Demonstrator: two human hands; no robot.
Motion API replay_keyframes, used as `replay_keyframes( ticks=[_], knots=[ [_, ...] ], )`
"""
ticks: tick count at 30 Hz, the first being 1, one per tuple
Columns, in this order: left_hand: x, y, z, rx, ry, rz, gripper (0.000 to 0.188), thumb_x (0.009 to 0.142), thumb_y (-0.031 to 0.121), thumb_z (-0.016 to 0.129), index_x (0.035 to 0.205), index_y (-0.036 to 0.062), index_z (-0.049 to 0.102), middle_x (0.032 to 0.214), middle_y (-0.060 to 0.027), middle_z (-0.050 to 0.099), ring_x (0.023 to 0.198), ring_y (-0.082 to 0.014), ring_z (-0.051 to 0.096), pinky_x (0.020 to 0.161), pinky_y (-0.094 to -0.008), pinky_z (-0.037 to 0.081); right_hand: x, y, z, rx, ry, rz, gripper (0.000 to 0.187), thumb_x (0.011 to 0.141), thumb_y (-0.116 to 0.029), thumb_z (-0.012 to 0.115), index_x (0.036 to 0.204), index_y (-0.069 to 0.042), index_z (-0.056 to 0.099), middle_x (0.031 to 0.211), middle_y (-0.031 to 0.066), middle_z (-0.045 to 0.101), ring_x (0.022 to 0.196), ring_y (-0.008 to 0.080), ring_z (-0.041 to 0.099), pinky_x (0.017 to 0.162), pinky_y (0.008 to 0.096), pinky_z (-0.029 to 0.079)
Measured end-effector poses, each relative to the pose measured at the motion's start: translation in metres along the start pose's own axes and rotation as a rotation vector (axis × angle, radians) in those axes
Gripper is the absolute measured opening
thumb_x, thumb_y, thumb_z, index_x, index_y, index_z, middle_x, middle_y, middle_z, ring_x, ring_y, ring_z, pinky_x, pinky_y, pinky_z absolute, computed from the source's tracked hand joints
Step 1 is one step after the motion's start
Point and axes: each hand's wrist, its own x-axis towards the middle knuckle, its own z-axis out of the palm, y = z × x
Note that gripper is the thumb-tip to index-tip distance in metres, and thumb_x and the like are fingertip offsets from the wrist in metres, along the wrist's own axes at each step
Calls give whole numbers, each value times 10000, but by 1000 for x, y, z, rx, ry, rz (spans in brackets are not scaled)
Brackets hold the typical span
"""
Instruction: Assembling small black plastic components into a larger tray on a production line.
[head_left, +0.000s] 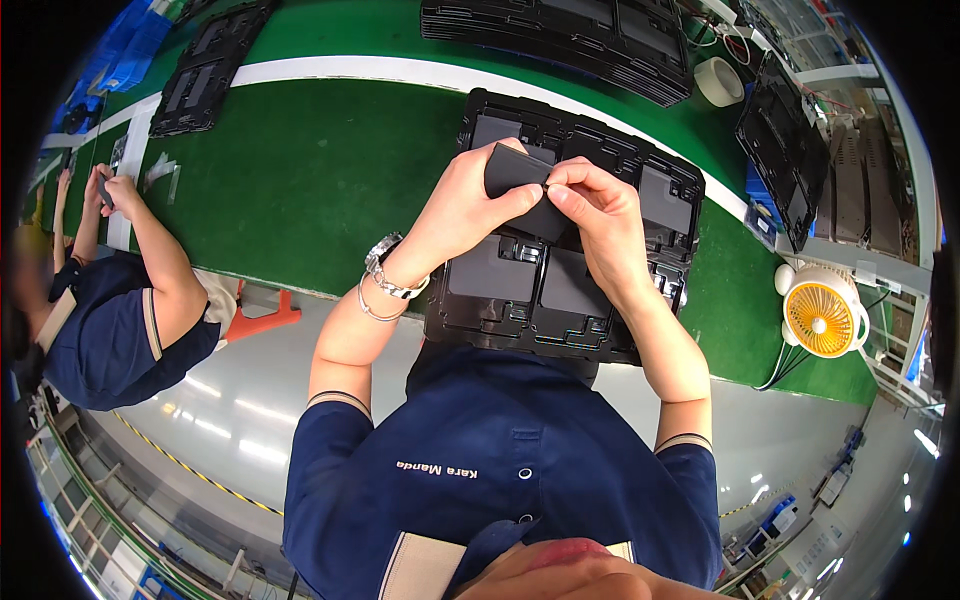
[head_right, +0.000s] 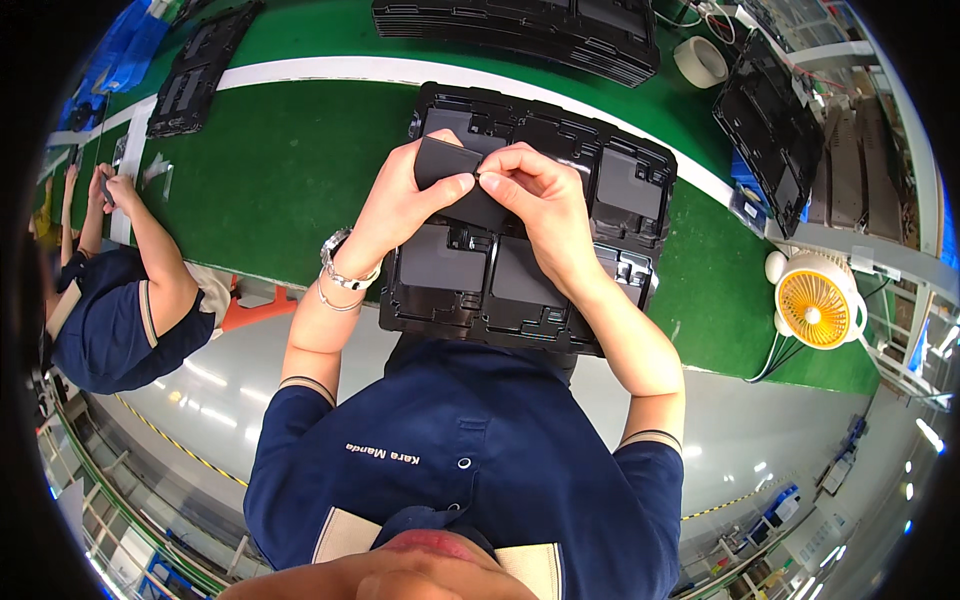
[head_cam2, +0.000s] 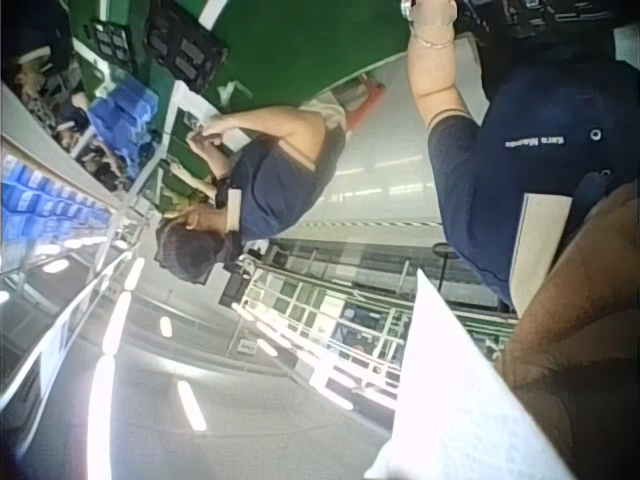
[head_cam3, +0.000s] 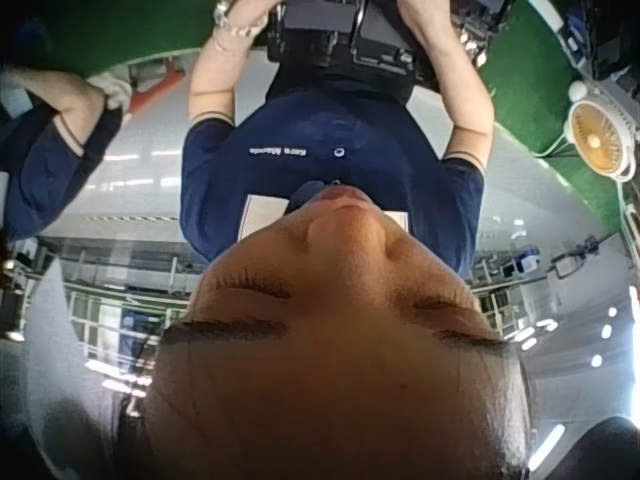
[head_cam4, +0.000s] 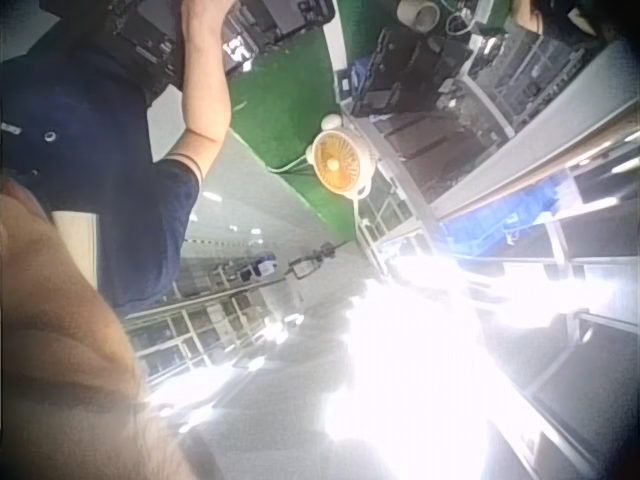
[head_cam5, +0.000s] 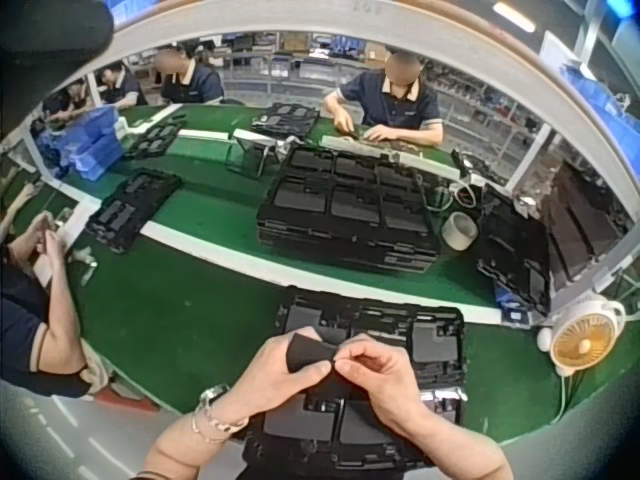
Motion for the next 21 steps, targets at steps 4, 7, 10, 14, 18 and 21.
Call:
replay_keyframes(
  ticks=[4, 7, 10, 14, 18, 21],
  knots=[
    [0, 0, 0, 2, 20, 27, 218, 837, 196, 710, 864, 25, 578, 694, -20, 531, 656, -116, 495, 635, -298, 442, -1, 5, 4, 33, 22, -75, 68, 909, -4, 680, 964, 18, 714, 973, 6, 642, 899, 82, 599, 865, 235, 469],
    [0, 3, 1, 47, 27, 19, 217, 834, 195, 708, 858, 28, 570, 685, -32, 536, 633, -137, 511, 624, -305, 444, 0, 8, 2, 84, 31, -41, 79, 904, -9, 687, 972, 12, 721, 961, 12, 660, 896, 84, 603, 865, 239, 472],
    [0, 3, 1, 95, 34, 23, 220, 831, 196, 707, 853, 30, 564, 676, -45, 539, 610, -158, 522, 614, -311, 445, 1, 7, -2, 155, 24, 50, 89, 904, -24, 694, 984, 3, 722, 947, 15, 680, 896, 82, 607, 864, 240, 475],
    [0, 0, 2, 91, 50, 23, 226, 827, 200, 710, 851, 31, 562, 665, -55, 534, 601, -169, 523, 608, -318, 444, 2, 7, -3, 181, 29, 103, 103, 908, -54, 701, 997, -6, 720, 944, 15, 694, 893, 79, 612, 861, 239, 477],
    [0, 0, 3, 97, 62, 21, 231, 822, 206, 711, 851, 30, 564, 665, -56, 539, 603, -175, 525, 608, -326, 446, 2, 6, -3, 206, 40, 143, 101, 908, -57, 700, 992, -4, 717, 946, 18, 693, 889, 78, 611, 855, 238, 475],
    [0, 1, 4, 105, 65, 24, 231, 821, 207, 712, 853, 29, 568, 669, -57, 545, 604, -179, 526, 610, -325, 448, 3, 5, -5, 216, 29, 164, 93, 909, -53, 694, 986, -4, 714, 943, 18, 693, 879, 75, 610, 845, 235, 472]
  ],
)
